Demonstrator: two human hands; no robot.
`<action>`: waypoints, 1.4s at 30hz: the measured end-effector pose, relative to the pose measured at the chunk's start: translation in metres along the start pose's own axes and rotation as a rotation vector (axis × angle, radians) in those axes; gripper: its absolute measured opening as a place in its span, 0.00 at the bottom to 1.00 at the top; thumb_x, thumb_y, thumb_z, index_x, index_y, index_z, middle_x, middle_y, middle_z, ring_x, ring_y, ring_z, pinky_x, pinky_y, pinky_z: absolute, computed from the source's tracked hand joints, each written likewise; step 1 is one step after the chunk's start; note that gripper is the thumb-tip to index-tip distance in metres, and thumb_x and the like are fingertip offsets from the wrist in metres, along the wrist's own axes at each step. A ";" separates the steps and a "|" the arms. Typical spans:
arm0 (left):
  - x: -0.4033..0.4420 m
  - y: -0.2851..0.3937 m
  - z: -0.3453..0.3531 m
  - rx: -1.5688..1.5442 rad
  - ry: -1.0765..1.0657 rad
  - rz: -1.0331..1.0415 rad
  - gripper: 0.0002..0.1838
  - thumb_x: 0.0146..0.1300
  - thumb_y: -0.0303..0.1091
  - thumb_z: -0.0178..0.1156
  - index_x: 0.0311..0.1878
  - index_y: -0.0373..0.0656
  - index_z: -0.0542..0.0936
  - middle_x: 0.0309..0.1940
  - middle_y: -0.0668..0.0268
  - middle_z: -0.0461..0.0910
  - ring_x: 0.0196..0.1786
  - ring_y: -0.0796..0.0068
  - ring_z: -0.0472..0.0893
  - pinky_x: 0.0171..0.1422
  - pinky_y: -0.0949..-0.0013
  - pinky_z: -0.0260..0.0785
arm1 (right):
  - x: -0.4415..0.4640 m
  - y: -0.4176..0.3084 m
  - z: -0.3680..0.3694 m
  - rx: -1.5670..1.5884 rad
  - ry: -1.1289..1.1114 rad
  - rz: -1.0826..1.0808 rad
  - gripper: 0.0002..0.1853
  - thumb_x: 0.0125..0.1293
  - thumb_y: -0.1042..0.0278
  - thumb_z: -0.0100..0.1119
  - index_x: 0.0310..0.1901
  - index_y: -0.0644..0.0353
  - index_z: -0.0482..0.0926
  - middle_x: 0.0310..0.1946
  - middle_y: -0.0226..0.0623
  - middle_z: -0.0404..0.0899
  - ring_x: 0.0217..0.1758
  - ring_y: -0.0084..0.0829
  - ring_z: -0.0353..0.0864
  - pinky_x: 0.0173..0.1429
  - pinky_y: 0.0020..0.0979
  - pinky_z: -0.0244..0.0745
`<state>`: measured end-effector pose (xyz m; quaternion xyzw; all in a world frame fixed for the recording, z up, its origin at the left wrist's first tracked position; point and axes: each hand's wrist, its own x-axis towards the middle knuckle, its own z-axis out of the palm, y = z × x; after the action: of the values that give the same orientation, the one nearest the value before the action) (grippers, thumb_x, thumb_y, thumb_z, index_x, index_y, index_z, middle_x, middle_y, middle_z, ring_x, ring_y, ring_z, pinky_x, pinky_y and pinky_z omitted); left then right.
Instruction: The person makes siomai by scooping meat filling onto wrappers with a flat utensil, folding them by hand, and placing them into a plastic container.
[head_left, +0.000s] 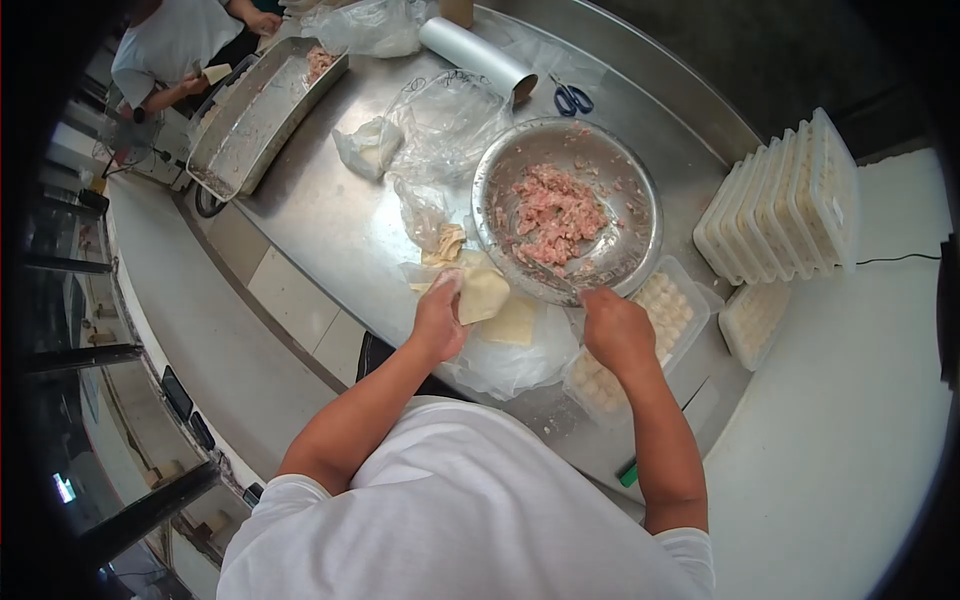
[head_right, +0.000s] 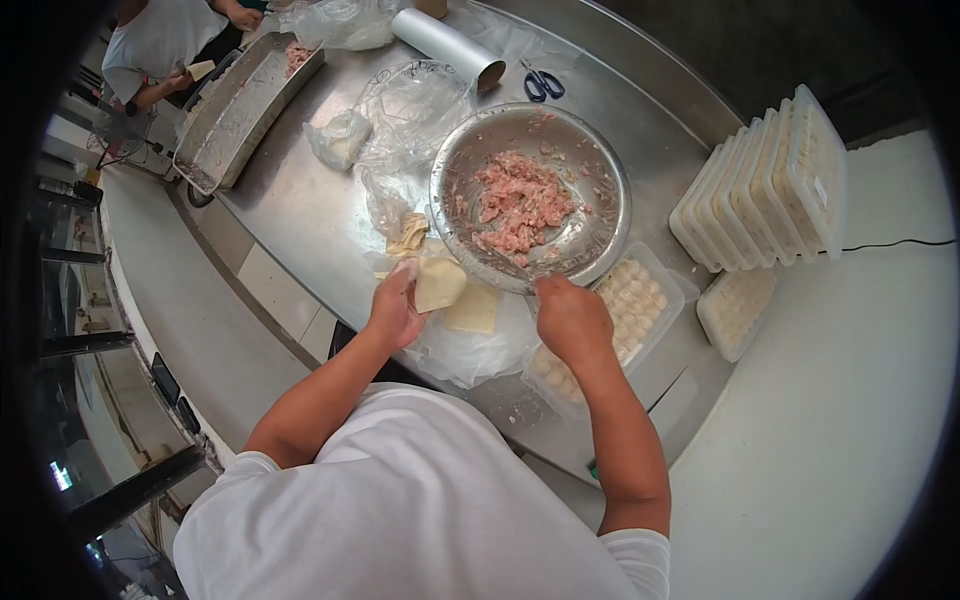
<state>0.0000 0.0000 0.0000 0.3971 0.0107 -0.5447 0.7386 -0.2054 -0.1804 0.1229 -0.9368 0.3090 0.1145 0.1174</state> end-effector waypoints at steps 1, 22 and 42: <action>-0.010 0.011 0.013 -0.205 -0.008 -0.063 0.24 0.74 0.39 0.57 0.69 0.43 0.68 0.62 0.61 0.76 0.64 0.60 0.77 0.75 0.58 0.65 | -0.005 0.008 -0.001 0.116 0.163 -0.084 0.15 0.60 0.71 0.56 0.49 0.57 0.84 0.45 0.46 0.83 0.43 0.46 0.86 0.49 0.44 0.81; -0.012 0.023 0.025 -0.365 0.075 -0.170 0.16 0.76 0.31 0.50 0.61 0.34 0.71 0.55 0.56 0.78 0.57 0.64 0.81 0.66 0.58 0.74 | -0.035 -0.010 0.007 0.487 0.407 -0.214 0.14 0.58 0.79 0.58 0.44 0.57 0.86 0.34 0.40 0.80 0.37 0.42 0.83 0.42 0.41 0.79; -0.025 0.041 0.062 -0.242 0.219 -0.029 0.24 0.80 0.48 0.44 0.70 0.42 0.65 0.63 0.56 0.73 0.64 0.60 0.77 0.72 0.56 0.70 | -0.025 0.008 -0.021 0.434 0.411 -0.249 0.14 0.56 0.80 0.60 0.43 0.58 0.86 0.32 0.41 0.79 0.35 0.45 0.83 0.41 0.41 0.79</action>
<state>-0.0026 -0.0135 0.0769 0.3618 0.1624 -0.5035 0.7676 -0.2271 -0.1790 0.1492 -0.9240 0.2264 -0.1609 0.2629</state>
